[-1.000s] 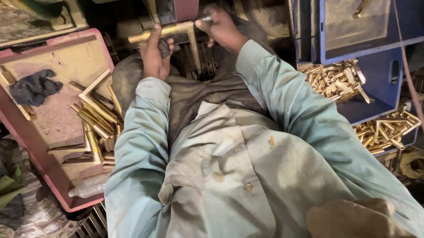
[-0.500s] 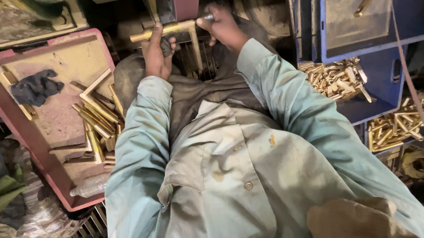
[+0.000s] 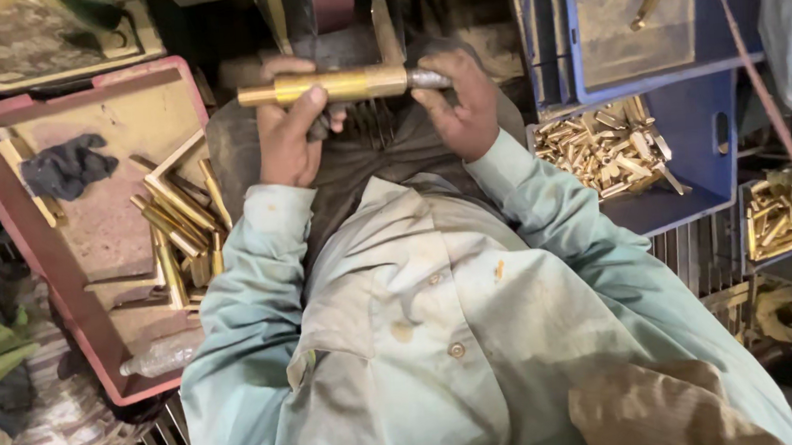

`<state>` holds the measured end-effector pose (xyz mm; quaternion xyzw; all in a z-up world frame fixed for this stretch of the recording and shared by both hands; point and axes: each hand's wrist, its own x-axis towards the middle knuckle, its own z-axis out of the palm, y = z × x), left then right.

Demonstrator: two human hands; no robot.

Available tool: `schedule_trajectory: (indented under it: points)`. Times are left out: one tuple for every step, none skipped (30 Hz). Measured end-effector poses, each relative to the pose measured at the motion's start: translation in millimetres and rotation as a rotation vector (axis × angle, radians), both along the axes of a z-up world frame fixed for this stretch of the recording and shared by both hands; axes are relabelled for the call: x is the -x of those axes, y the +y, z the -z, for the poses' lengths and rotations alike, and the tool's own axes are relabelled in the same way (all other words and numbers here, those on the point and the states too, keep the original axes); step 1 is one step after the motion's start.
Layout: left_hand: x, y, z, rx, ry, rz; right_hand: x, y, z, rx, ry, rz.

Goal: The person sits on the floor and repeatedly picks up brass-colored metal parts from a pink bin. They press each part against a rotating belt sander to smooth the surface, then place the finished part into a blue bin. The process is repeated for multiple items.

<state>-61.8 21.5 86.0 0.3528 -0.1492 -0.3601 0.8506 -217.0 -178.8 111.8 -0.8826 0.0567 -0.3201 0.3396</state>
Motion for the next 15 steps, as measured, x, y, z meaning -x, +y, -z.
schedule_trajectory:
  points:
    - [3.4, 3.7, -5.0, 0.019, -0.016, 0.003, 4.1, 2.4, -4.8, 0.023, -0.029, 0.016]
    - [5.9, 4.5, -8.0, 0.036, -0.030, 0.005, 8.2, 4.1, -7.7, 0.013, -0.010, 0.023]
    - [7.1, 3.1, -9.3, 0.042, -0.025, 0.006, 11.3, 5.6, -8.7, 0.002, 0.009, 0.029]
    - [6.0, 3.0, -9.6, 0.048, -0.024, -0.001, 10.7, 5.5, -8.2, -0.008, 0.023, 0.028]
    - [5.1, 3.0, -8.5, 0.055, -0.023, -0.008, 9.3, 4.5, -6.1, -0.063, 0.062, 0.035]
    - [4.2, 3.2, -5.5, 0.026, 0.004, -0.024, 6.6, 3.7, -1.5, -0.121, 0.104, 0.036]
    - [1.1, 1.1, -1.0, -0.002, 0.031, -0.039, 3.8, 1.8, 4.5, -0.179, 0.147, 0.036]
    - [-3.7, -1.6, 4.5, -0.030, 0.057, -0.057, -2.9, -1.6, 12.4, -0.250, 0.166, -0.008]
    - [-10.1, -5.1, 10.9, -0.064, 0.092, -0.067, -12.5, -6.3, 21.4, -0.320, 0.187, -0.051]
    - [-16.9, -8.9, 18.6, -0.100, 0.129, -0.076, -20.7, -12.2, 29.8, -0.393, 0.210, -0.094]
    - [-23.5, -12.8, 27.3, -0.136, 0.166, -0.085, -28.8, -18.7, 37.7, -0.487, 0.265, -0.112]
    - [-29.8, -16.9, 36.7, -0.125, 0.189, -0.094, -38.0, -24.7, 45.5, -0.579, 0.319, -0.126]
    - [-35.8, -20.1, 46.8, -0.115, 0.212, -0.102, -47.9, -31.0, 52.9, -0.670, 0.373, -0.141]
    - [-42.2, -24.6, 57.0, -0.101, 0.233, -0.108, -59.1, -38.5, 59.7, -0.648, 0.386, -0.156]
    - [-49.2, -29.7, 67.1, -0.107, 0.223, -0.126, -70.3, -44.7, 67.3, -0.625, 0.399, -0.171]
